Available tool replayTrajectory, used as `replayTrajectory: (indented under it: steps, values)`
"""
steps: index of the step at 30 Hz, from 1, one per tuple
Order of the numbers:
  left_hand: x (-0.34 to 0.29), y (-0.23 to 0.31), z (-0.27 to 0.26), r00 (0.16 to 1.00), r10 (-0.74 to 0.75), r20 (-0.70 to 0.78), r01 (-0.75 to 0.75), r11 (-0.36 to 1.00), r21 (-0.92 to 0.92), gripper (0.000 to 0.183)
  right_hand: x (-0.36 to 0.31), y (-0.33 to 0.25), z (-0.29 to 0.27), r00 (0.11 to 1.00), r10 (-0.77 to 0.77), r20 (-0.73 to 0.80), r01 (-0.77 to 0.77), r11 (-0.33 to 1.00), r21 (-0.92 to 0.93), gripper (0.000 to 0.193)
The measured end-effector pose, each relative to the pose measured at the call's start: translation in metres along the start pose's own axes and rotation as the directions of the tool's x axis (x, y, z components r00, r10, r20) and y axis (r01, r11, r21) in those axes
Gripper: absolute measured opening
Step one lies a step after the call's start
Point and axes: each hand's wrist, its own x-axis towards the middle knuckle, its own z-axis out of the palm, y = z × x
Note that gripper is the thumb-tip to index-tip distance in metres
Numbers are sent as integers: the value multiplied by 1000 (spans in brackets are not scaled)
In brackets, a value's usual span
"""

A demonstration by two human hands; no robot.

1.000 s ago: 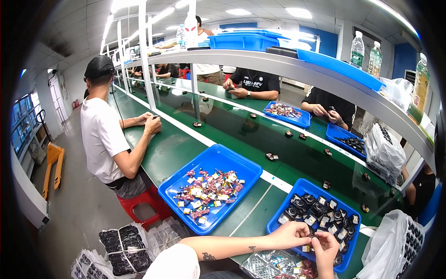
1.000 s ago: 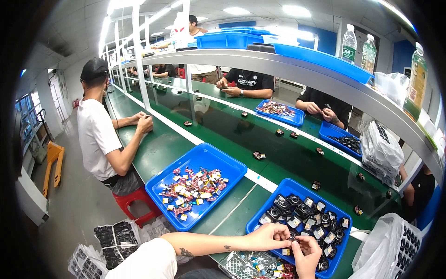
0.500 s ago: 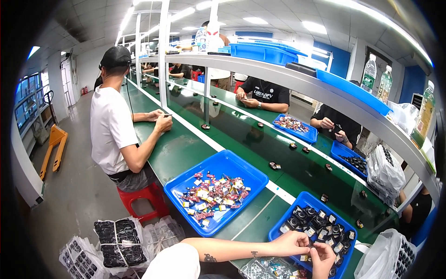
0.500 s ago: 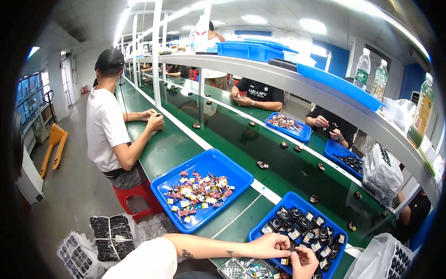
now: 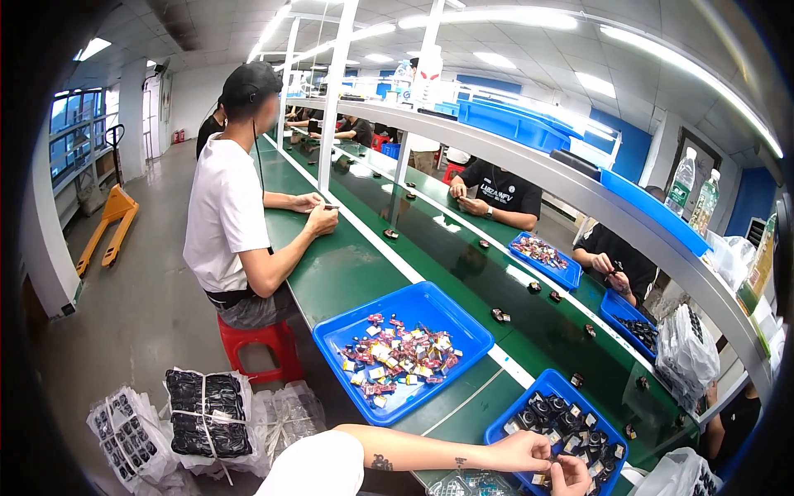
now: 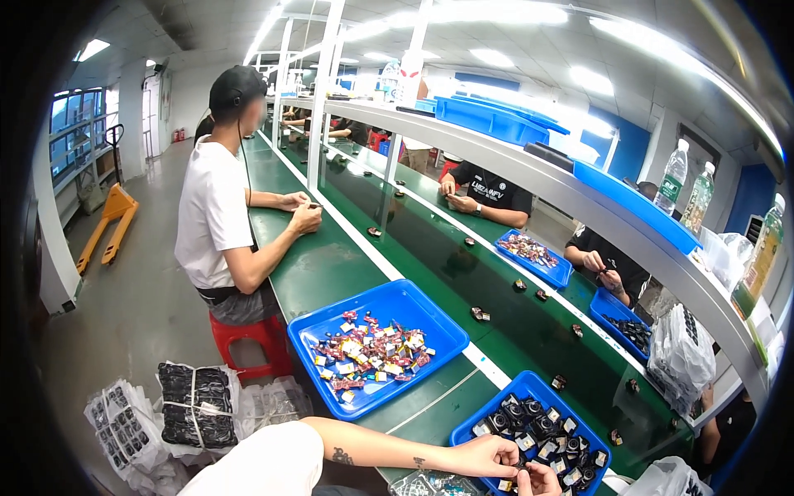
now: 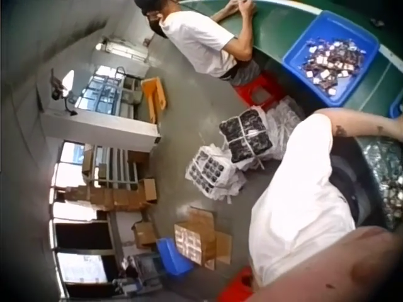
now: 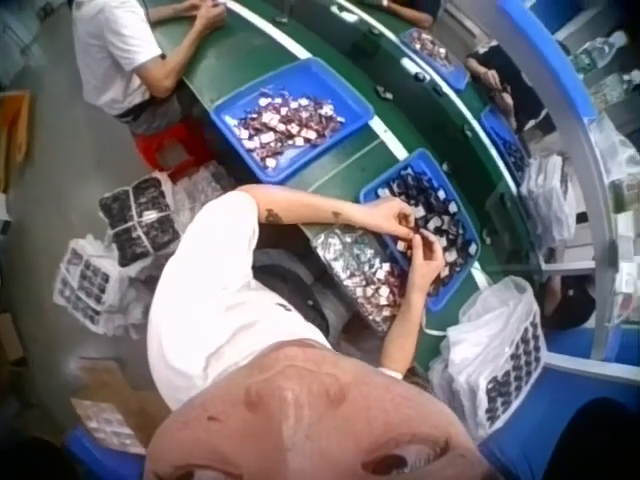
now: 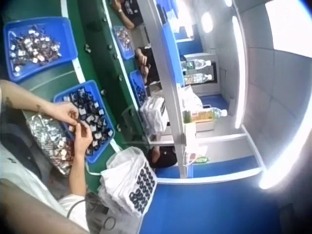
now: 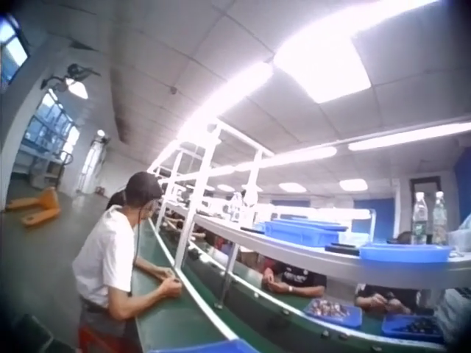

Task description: Assembling small electronic components and cleaning the final product with a cloth.

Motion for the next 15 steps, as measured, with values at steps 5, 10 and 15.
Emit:
replayTrajectory:
  steps: [5,10,15]
  values:
    - [1,-2,1,1000,16,-13,-16,1000,16,27,-2,-6,2,1000,-3,2,3,1000,-20,20]
    - [1,-2,1,1000,9,-7,-9,1000,21,27,-3,-5,2,1000,9,-3,-9,1000,-7,19]
    - [0,-1,2,1000,18,-14,-17,1000,25,28,-3,-5,1,1000,13,12,-13,1000,-2,20]
